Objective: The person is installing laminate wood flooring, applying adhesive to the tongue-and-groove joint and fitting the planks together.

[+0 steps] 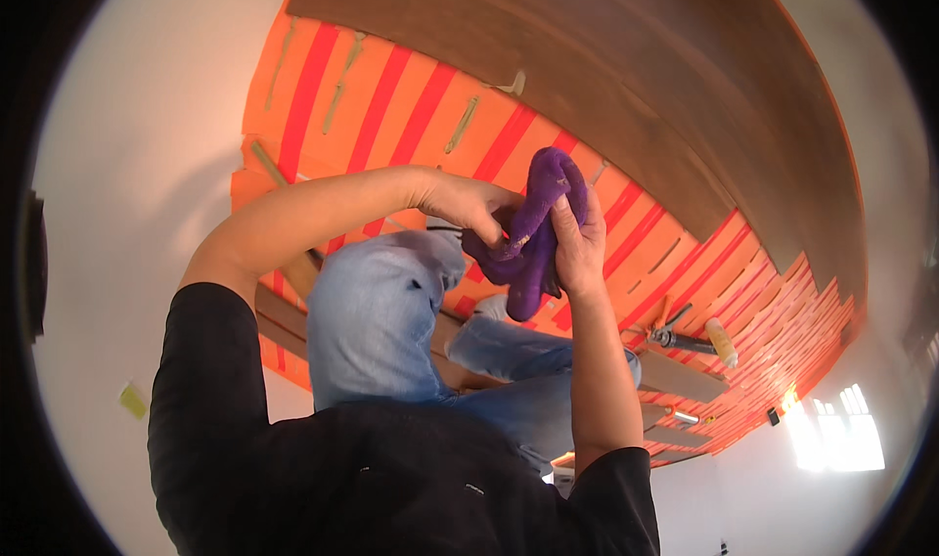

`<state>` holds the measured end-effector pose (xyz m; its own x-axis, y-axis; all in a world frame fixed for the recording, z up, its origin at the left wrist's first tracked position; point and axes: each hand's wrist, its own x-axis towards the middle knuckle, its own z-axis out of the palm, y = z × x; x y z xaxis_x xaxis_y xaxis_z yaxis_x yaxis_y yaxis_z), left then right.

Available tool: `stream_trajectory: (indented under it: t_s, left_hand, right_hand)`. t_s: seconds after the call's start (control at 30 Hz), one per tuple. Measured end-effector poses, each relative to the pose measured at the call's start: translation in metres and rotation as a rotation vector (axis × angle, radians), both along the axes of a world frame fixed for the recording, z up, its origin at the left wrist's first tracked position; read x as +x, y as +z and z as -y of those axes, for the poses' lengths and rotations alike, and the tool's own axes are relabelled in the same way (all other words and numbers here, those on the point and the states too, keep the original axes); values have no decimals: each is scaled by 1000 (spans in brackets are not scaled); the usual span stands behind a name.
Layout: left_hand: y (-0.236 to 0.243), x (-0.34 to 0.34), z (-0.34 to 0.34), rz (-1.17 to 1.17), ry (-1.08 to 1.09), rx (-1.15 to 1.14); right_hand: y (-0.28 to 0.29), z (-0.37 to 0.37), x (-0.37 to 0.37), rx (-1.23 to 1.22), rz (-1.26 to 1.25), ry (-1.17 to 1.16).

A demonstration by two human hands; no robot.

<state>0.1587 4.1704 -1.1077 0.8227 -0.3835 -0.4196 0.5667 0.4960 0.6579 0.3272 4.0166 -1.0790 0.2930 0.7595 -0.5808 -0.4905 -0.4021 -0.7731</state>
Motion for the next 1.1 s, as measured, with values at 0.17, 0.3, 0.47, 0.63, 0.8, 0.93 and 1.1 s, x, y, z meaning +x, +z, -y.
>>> stream_trajectory:
  t_s: [0.17,0.3,0.47,0.63,0.8,0.93,1.1]
  left_hand:
    - [-136,-19,15,12,183,-250]
    - [-170,-32,49,-39,396,-397]
    - [-181,-36,55,-97,566,-186]
    - [-206,-59,77,-282,649,-72]
    - [-176,-74,56,-485,124,290]
    - [-196,-80,91,-309,307,186]
    - [-221,-68,84,-346,127,345]
  right_hand:
    - [-120,-12,-12,53,143,30]
    - [-147,-17,-15,-56,382,172]
    - [-169,-37,2,-117,215,499]
    - [-201,-80,22,-83,68,774]
    - [-218,-127,23,146,1009,1104]
    - [-236,-138,10,-24,1093,1232]
    - [-267,-127,-6,108,1472,1261]
